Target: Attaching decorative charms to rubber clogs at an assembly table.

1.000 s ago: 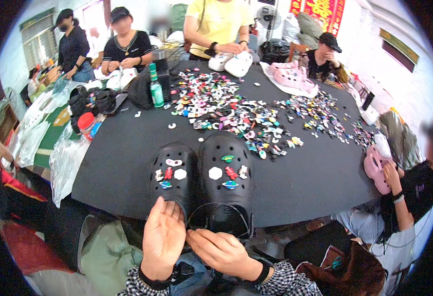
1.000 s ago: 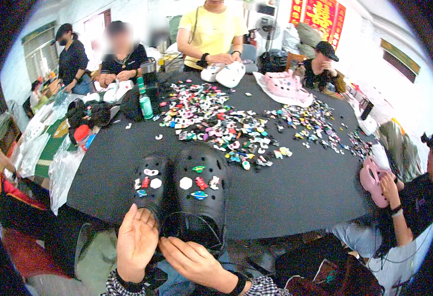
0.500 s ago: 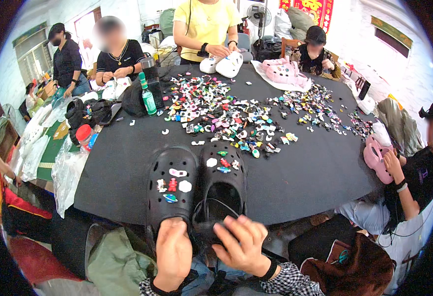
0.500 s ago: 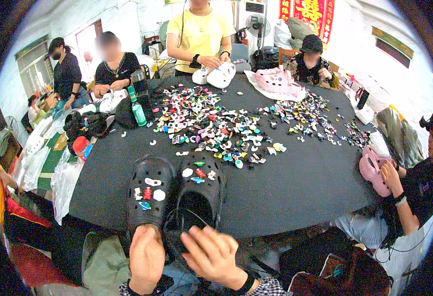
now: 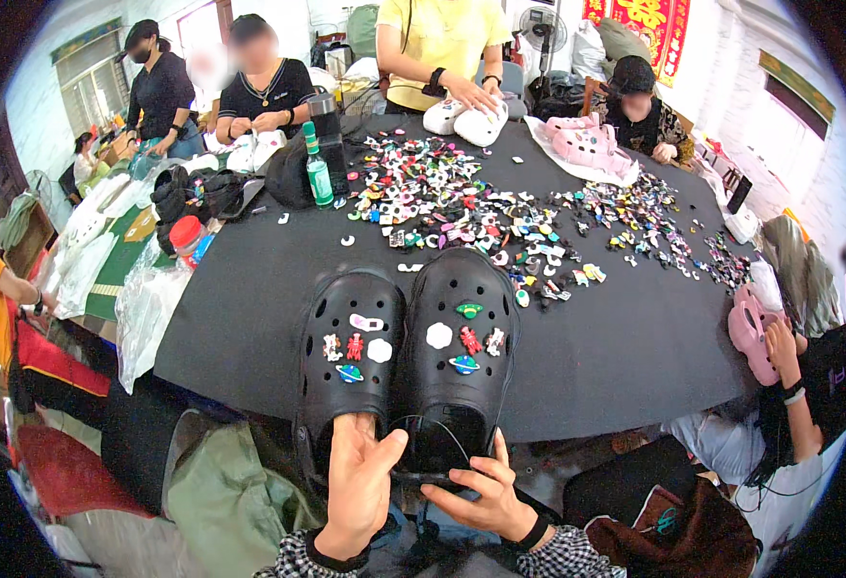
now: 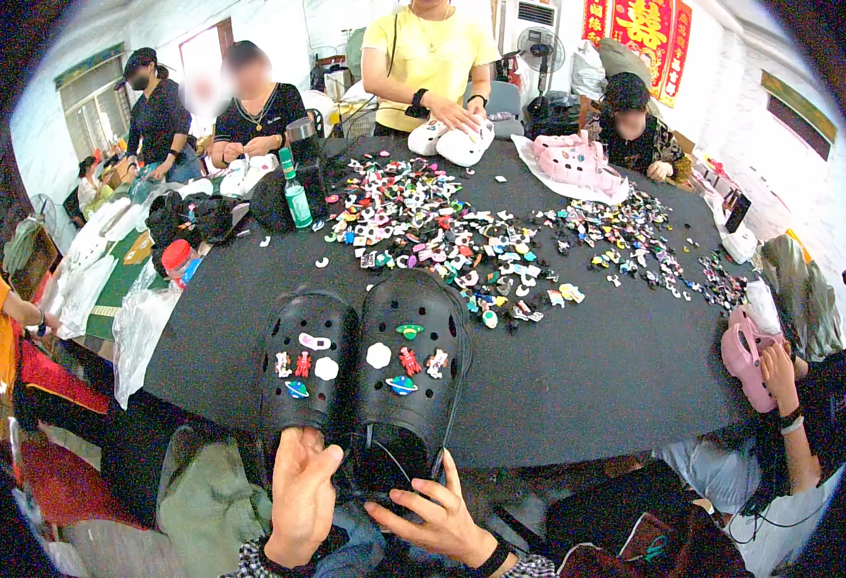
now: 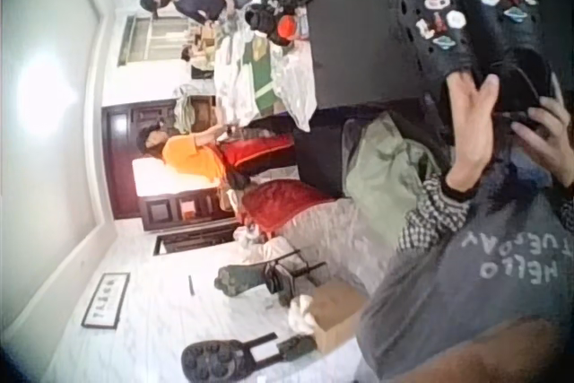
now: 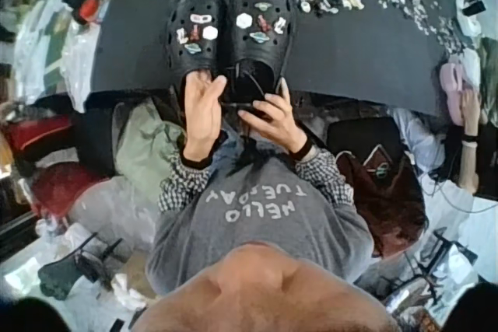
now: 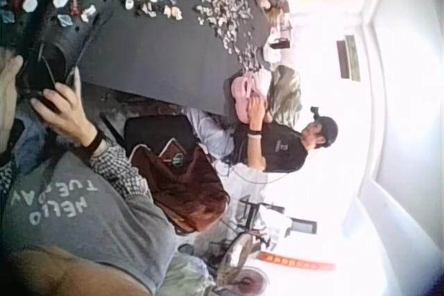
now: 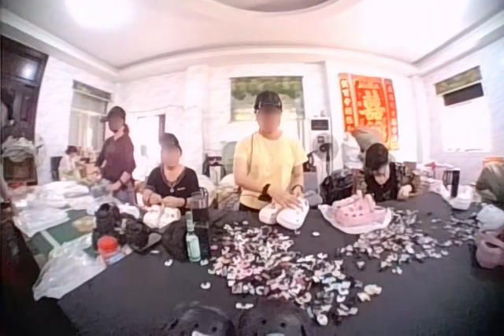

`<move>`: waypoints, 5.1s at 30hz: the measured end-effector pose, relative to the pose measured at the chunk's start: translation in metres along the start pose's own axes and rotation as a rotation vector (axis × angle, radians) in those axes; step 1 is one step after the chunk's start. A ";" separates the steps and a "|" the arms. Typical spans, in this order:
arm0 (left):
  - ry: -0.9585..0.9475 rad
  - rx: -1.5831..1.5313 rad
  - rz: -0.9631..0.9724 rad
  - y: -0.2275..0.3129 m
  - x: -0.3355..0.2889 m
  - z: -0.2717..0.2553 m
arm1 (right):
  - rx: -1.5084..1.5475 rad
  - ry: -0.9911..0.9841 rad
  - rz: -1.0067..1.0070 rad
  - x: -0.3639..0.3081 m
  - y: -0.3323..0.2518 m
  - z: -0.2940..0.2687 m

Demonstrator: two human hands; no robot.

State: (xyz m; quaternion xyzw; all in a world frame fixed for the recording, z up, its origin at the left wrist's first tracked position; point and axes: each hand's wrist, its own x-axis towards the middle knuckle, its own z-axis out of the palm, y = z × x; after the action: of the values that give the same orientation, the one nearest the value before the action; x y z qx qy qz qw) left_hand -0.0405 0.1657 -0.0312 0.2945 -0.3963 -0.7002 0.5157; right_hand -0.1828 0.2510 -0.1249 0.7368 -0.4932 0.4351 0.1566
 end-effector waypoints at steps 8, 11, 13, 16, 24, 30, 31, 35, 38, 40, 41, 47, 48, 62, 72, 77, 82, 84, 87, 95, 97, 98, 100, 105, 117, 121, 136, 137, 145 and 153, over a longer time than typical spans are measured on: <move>-0.018 0.054 0.078 -0.013 -0.008 -0.006 | 0.171 -0.051 -0.004 0.003 -0.008 -0.009; -0.007 0.065 0.094 -0.014 -0.010 -0.014 | 0.217 -0.088 -0.044 0.010 -0.011 -0.015; 0.015 0.107 0.088 -0.012 -0.009 -0.021 | 0.227 -0.107 -0.061 0.010 -0.012 -0.014; -0.010 0.210 0.106 -0.018 -0.010 -0.032 | 0.312 -0.143 -0.017 0.007 -0.011 -0.011; 0.022 0.587 0.169 -0.007 -0.006 -0.040 | 0.346 -0.186 0.009 0.011 0.000 -0.021; -0.035 1.129 0.436 -0.003 -0.004 -0.041 | 0.308 -0.169 -0.007 0.015 0.000 -0.022; -0.039 1.129 0.436 -0.003 -0.004 -0.040 | 0.306 -0.167 -0.005 0.016 0.000 -0.022; -0.058 1.364 0.364 -0.002 -0.005 -0.041 | 0.322 -0.195 -0.004 0.018 0.000 -0.023; -0.052 1.446 0.381 0.002 -0.001 -0.039 | 0.328 -0.214 -0.001 0.019 0.000 -0.024; -0.094 1.380 0.340 0.003 0.000 -0.041 | 0.327 -0.218 -0.002 0.021 0.000 -0.025; -0.093 1.378 0.338 0.002 0.001 -0.043 | 0.345 -0.233 0.011 0.023 0.000 -0.026; -0.127 1.266 0.362 -0.011 0.002 -0.049 | 0.434 -0.256 0.072 0.035 0.004 -0.039; -0.140 1.272 0.356 -0.014 0.003 -0.051 | 0.446 -0.247 0.068 0.039 0.007 -0.041; -0.064 1.245 0.450 -0.014 0.000 -0.051 | 0.225 0.012 0.336 0.108 0.035 -0.045; -0.126 1.175 0.202 -0.003 0.003 -0.051 | -0.013 -0.066 0.280 0.128 0.058 -0.013; -0.106 1.087 0.272 0.000 0.004 -0.049 | 0.063 -0.049 0.237 0.133 0.060 -0.010; -0.125 1.086 0.298 -0.001 0.009 -0.044 | 0.170 -0.104 0.295 0.140 0.062 -0.016; -0.106 1.117 0.279 -0.005 0.007 -0.043 | 0.187 -0.153 0.276 0.144 0.064 -0.018; -0.068 1.174 0.300 -0.013 0.004 -0.045 | 0.201 -0.216 0.263 0.152 0.064 -0.020; -0.097 1.220 0.336 -0.016 0.004 -0.049 | 0.044 -0.190 0.112 0.150 0.065 -0.016; -0.092 1.229 0.380 -0.013 0.006 -0.048 | 0.031 -0.186 0.076 0.152 0.067 -0.016; -0.098 1.237 0.427 -0.011 0.006 -0.048 | 0.078 -0.196 0.094 0.154 0.069 -0.015; -0.085 1.263 0.411 -0.011 0.006 -0.048 | 0.195 -0.289 0.192 0.162 0.073 -0.017; -0.039 1.265 0.504 -0.015 0.007 -0.052 | 0.239 -0.356 0.046 0.198 0.052 -0.007; -0.035 1.280 0.510 -0.010 0.006 -0.047 | 0.248 -0.441 -0.148 0.217 0.032 0.020; -0.028 1.288 0.552 -0.014 0.007 -0.050 | 0.277 -0.432 -0.106 0.220 0.031 0.027; -0.034 1.298 0.559 -0.015 0.007 -0.050 | 0.178 -0.589 -0.021 0.219 0.030 0.026; -0.037 1.297 0.563 -0.014 0.008 -0.049 | 0.192 -0.547 -0.037 0.218 0.031 0.025; -0.059 1.336 0.560 -0.017 0.007 -0.050 | 0.296 -0.395 -0.141 0.221 0.035 0.032; -0.106 1.262 0.529 -0.012 0.008 -0.052 | 0.566 -0.513 0.049 0.218 0.053 0.036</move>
State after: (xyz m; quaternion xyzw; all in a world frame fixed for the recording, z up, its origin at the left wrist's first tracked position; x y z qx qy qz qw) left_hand -0.0064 0.1466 -0.0686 0.3972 -0.8118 -0.1991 0.3790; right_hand -0.1811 0.0739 0.0172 0.8238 -0.3942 0.3593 -0.1922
